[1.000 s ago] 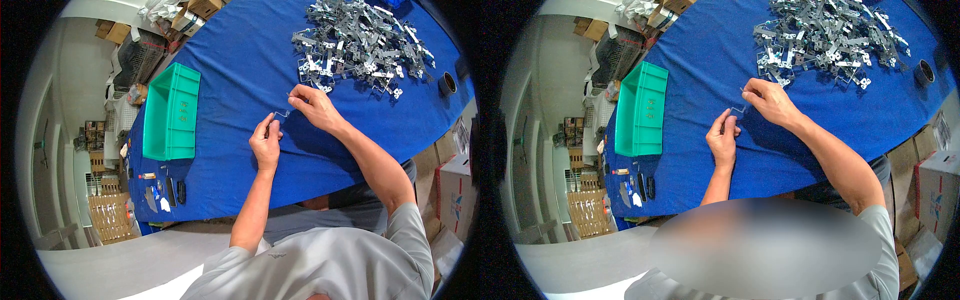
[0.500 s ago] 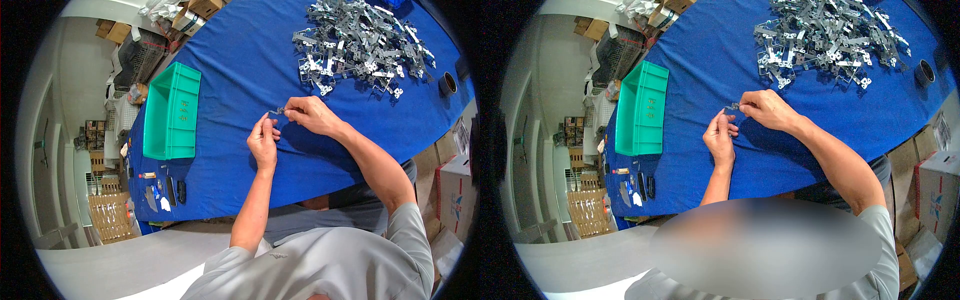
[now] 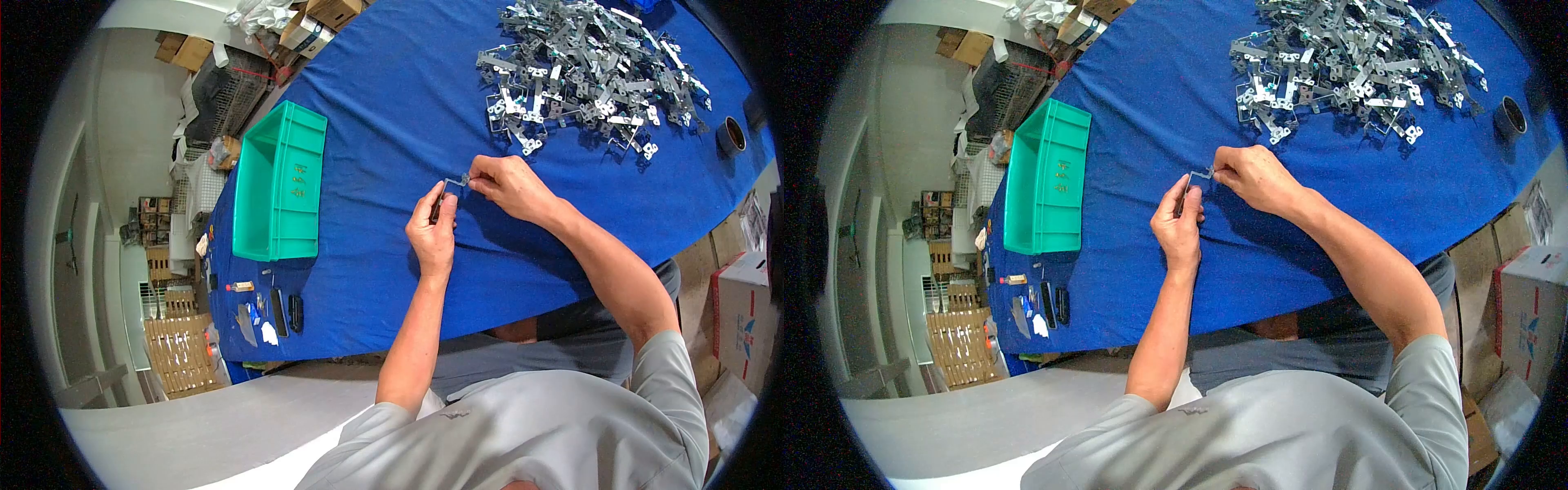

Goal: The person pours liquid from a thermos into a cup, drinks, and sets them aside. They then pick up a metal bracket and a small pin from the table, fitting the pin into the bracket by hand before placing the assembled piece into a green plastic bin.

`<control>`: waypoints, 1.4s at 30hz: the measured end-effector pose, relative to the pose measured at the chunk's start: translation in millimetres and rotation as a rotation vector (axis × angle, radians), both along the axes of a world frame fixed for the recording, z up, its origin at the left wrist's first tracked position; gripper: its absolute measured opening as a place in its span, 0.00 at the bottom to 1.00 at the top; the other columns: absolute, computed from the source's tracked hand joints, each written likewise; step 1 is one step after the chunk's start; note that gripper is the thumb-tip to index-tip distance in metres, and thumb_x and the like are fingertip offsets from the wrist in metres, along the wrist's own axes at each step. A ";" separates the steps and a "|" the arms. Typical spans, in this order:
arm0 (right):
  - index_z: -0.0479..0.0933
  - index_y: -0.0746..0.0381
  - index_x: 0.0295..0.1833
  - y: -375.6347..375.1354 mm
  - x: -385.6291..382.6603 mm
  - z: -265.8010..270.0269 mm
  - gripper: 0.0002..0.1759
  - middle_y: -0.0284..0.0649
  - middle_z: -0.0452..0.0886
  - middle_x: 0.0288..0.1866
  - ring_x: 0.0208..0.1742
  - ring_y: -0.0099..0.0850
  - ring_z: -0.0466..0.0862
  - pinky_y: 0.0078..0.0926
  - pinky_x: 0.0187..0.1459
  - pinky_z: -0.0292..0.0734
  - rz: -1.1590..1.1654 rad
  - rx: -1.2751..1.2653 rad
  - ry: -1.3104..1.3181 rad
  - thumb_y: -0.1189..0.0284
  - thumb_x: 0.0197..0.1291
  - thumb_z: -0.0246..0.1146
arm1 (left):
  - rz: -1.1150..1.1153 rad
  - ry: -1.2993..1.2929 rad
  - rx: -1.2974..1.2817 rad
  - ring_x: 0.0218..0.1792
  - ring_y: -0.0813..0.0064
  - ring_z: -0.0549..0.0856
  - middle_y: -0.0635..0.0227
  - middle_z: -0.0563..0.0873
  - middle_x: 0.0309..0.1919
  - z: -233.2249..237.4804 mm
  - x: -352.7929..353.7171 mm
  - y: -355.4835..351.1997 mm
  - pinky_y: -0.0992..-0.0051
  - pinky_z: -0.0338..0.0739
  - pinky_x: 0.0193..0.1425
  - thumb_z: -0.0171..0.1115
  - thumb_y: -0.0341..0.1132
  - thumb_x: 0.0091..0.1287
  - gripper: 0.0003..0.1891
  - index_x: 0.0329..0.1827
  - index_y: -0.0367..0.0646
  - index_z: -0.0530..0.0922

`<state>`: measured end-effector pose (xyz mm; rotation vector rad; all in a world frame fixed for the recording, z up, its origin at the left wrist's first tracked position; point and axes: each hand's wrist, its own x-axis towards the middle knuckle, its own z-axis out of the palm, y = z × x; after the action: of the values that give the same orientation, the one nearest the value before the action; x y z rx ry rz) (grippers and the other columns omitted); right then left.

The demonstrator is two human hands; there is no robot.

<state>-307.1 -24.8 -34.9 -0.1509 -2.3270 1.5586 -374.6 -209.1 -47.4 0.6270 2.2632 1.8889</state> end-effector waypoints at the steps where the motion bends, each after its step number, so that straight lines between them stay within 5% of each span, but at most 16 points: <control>1: 0.80 0.66 0.41 -0.1 0.7 0.8 0.08 0.52 0.85 0.30 0.35 0.50 0.88 0.45 0.37 0.79 -0.005 -0.027 -0.011 0.72 0.64 0.67 | -0.004 0.006 -0.007 0.28 0.87 0.79 0.72 0.87 0.35 -0.7 -0.7 -0.4 0.84 0.76 0.30 0.72 0.33 0.71 0.17 0.60 0.35 0.85; 6: 0.79 0.67 0.42 -1.1 -2.3 -6.0 0.09 0.52 0.86 0.34 0.38 0.48 0.89 0.45 0.40 0.80 -0.023 -0.092 0.081 0.72 0.63 0.67 | -0.018 0.106 -0.071 0.28 0.87 0.79 0.74 0.86 0.33 -8.7 -5.7 -2.2 0.85 0.74 0.30 0.73 0.34 0.71 0.18 0.60 0.36 0.85; 9: 0.78 0.68 0.48 -1.4 -0.1 -3.6 0.08 0.44 0.84 0.31 0.31 0.30 0.84 0.33 0.35 0.79 0.019 -0.088 0.088 0.75 0.67 0.65 | -0.022 0.147 -0.096 0.28 0.88 0.78 0.74 0.86 0.33 -10.7 -6.6 -3.1 0.85 0.73 0.30 0.73 0.34 0.71 0.18 0.60 0.36 0.85; 12: 0.78 0.67 0.47 4.7 -0.6 -0.6 0.11 0.50 0.85 0.34 0.38 0.50 0.87 0.43 0.40 0.80 0.075 0.029 0.036 0.71 0.65 0.66 | -0.046 0.172 -0.118 0.28 0.88 0.78 0.75 0.86 0.33 -6.8 -4.7 -2.6 0.84 0.73 0.30 0.72 0.33 0.71 0.17 0.60 0.36 0.85; 16: 0.77 0.66 0.47 2.0 -1.8 -6.4 0.09 0.50 0.82 0.35 0.40 0.49 0.84 0.44 0.41 0.78 -0.035 0.116 0.205 0.72 0.66 0.65 | -0.072 0.185 -0.147 0.35 0.81 0.86 0.64 0.91 0.40 1.6 -1.2 -0.1 0.79 0.80 0.41 0.71 0.28 0.69 0.15 0.56 0.33 0.86; 21: 0.75 0.67 0.45 2.4 -3.4 2.3 0.06 0.47 0.79 0.38 0.40 0.44 0.83 0.38 0.41 0.77 -0.084 -0.028 0.247 0.76 0.70 0.62 | -0.087 0.124 -0.111 0.31 0.84 0.83 0.62 0.92 0.45 3.6 0.3 0.0 0.83 0.77 0.34 0.67 0.33 0.74 0.15 0.58 0.34 0.86; 25: 0.75 0.63 0.45 -2.4 2.0 4.4 0.05 0.49 0.81 0.39 0.44 0.52 0.83 0.47 0.45 0.78 0.063 0.173 0.282 0.73 0.70 0.61 | -0.106 -0.004 -0.012 0.30 0.84 0.84 0.57 0.92 0.47 4.4 -0.7 -1.7 0.83 0.76 0.31 0.63 0.35 0.78 0.16 0.61 0.33 0.84; 28: 0.76 0.63 0.45 -3.5 1.9 3.8 0.05 0.49 0.83 0.37 0.42 0.52 0.85 0.46 0.43 0.79 0.076 0.141 0.274 0.73 0.70 0.61 | -0.182 -0.143 0.079 0.36 0.77 0.88 0.53 0.90 0.53 4.3 -8.3 -7.0 0.82 0.80 0.33 0.62 0.33 0.77 0.19 0.67 0.32 0.79; 31: 0.76 0.64 0.44 -1.6 3.7 9.6 0.06 0.48 0.84 0.32 0.37 0.49 0.87 0.43 0.39 0.80 -0.006 0.035 0.147 0.72 0.70 0.62 | -0.217 -0.070 0.252 0.46 0.69 0.91 0.51 0.85 0.61 10.9 -3.0 -4.1 0.81 0.83 0.36 0.61 0.31 0.77 0.21 0.70 0.34 0.73; 34: 0.75 0.68 0.46 -1.4 0.1 3.4 0.07 0.43 0.81 0.26 0.26 0.31 0.83 0.34 0.29 0.77 0.052 -0.150 -0.052 0.74 0.72 0.62 | -0.223 -0.143 0.344 0.53 0.62 0.90 0.49 0.81 0.65 8.1 -6.8 -6.1 0.80 0.85 0.39 0.61 0.29 0.76 0.20 0.69 0.35 0.72; 39: 0.77 0.68 0.45 -0.9 3.0 4.3 0.08 0.43 0.83 0.27 0.25 0.29 0.84 0.32 0.28 0.77 0.254 -0.041 -0.014 0.73 0.71 0.62 | -0.093 -0.132 0.266 0.35 0.82 0.86 0.56 0.89 0.50 3.5 -9.0 -7.4 0.82 0.80 0.34 0.59 0.30 0.79 0.13 0.63 0.37 0.77; 42: 0.78 0.69 0.43 -2.3 2.4 1.5 0.10 0.45 0.83 0.26 0.27 0.34 0.84 0.35 0.32 0.77 0.250 0.027 0.052 0.71 0.69 0.64 | -0.095 -0.094 0.276 0.38 0.81 0.87 0.60 0.89 0.48 -6.1 -14.1 -12.3 0.82 0.81 0.38 0.59 0.30 0.79 0.11 0.59 0.36 0.81</control>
<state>-304.6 -27.1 -33.4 0.1929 -2.3982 1.6212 -388.6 -221.4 -53.5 0.6505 1.8982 2.1522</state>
